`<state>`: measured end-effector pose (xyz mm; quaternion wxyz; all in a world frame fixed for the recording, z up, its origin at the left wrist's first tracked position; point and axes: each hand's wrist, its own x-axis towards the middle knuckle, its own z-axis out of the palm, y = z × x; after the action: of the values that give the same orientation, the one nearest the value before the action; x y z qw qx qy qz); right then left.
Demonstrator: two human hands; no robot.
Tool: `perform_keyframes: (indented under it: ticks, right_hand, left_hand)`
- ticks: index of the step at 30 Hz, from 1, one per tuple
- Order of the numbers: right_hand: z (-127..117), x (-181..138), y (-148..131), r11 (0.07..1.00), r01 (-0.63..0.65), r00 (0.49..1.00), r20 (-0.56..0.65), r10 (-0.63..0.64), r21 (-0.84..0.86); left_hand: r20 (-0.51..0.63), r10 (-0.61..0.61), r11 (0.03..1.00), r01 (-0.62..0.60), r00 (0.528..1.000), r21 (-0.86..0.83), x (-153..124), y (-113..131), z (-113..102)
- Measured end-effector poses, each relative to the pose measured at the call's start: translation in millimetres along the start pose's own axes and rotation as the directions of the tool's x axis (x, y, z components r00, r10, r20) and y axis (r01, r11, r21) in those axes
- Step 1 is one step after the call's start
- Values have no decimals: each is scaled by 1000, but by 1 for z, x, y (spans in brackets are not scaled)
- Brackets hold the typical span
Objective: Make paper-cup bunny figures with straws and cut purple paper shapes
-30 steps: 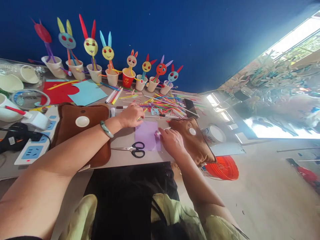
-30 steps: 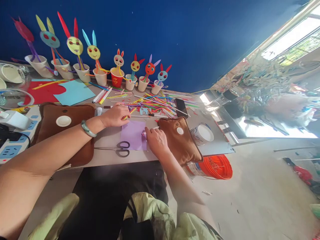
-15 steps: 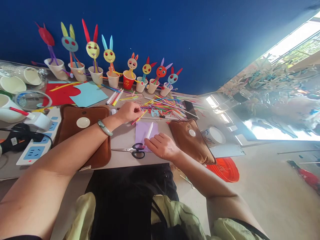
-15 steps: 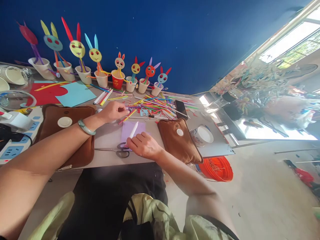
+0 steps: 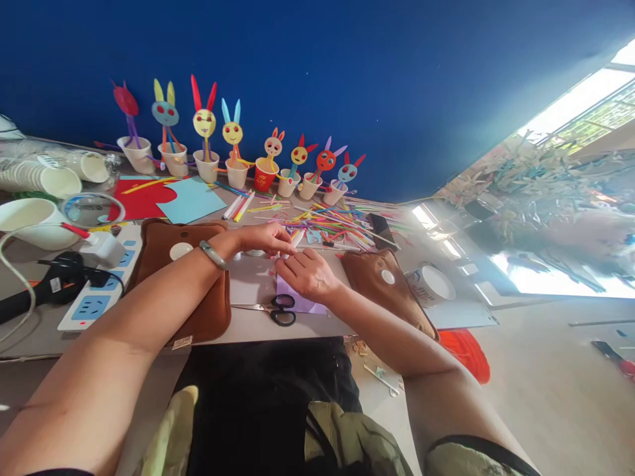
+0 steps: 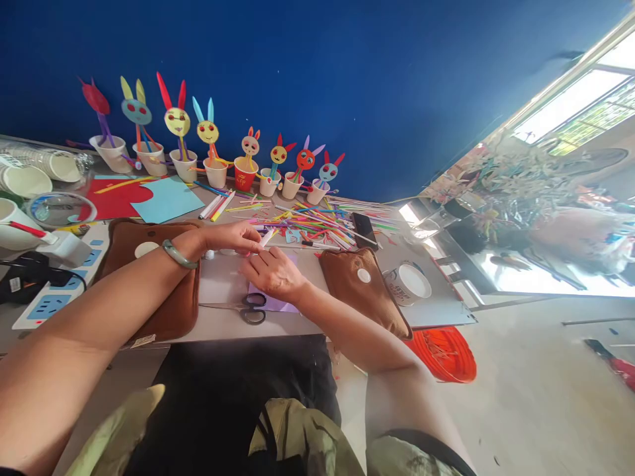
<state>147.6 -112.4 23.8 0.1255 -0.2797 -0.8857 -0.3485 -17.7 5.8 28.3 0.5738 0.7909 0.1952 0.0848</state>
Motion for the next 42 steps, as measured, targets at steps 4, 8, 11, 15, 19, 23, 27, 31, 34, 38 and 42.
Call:
perform_keyframes:
  ticks: [4, 8, 11, 15, 19, 23, 27, 31, 34, 38, 42]
  right_hand:
    - [-3, -5, -5, 992, -86, 985, 154, 72, 88]
    - [-10, -16, -15, 961, -176, 965, 228, 127, 213]
    - [-15, -28, -25, 913, -281, 936, 295, 193, 295]
    - [-17, -45, -41, 815, -448, 871, 384, 306, 368]
    - [-18, -58, -51, 711, -562, 814, 435, 385, 423]
    - [-22, -61, -55, 614, -642, 760, 492, 425, 460]
    - [-21, -62, -59, 527, -670, 741, 505, 442, 522]
    - [-14, -64, -65, 477, -683, 730, 494, 473, 553]
    - [-10, -67, -67, 460, -685, 725, 471, 502, 565]
    - [-8, -69, -68, 428, -681, 724, 462, 512, 594]
    - [-6, -70, -69, 429, -672, 730, 441, 522, 604]
  left_hand:
    - [-36, -70, 996, 68, 997, -56, 0, 3, 2]
    - [-121, -141, 989, 134, 983, -63, 0, 4, 3]
    - [-185, -137, 988, 148, 973, 48, 2, 0, 1]
    - [-234, -114, 930, 186, 965, 317, 6, -7, 2]
    - [-283, -175, 803, 303, 943, 514, 5, 2, 7]
    - [-323, -238, 654, 397, 916, 644, -1, 20, 13]
    - [-332, -320, 568, 460, 887, 683, -5, 32, 17]
    - [-339, -366, 508, 491, 867, 707, -6, 37, 20]
    - [-341, -361, 493, 488, 868, 720, -6, 36, 19]
    - [-369, -359, 478, 508, 857, 716, -5, 33, 18]
    - [-403, -321, 470, 514, 857, 717, -5, 28, 19]
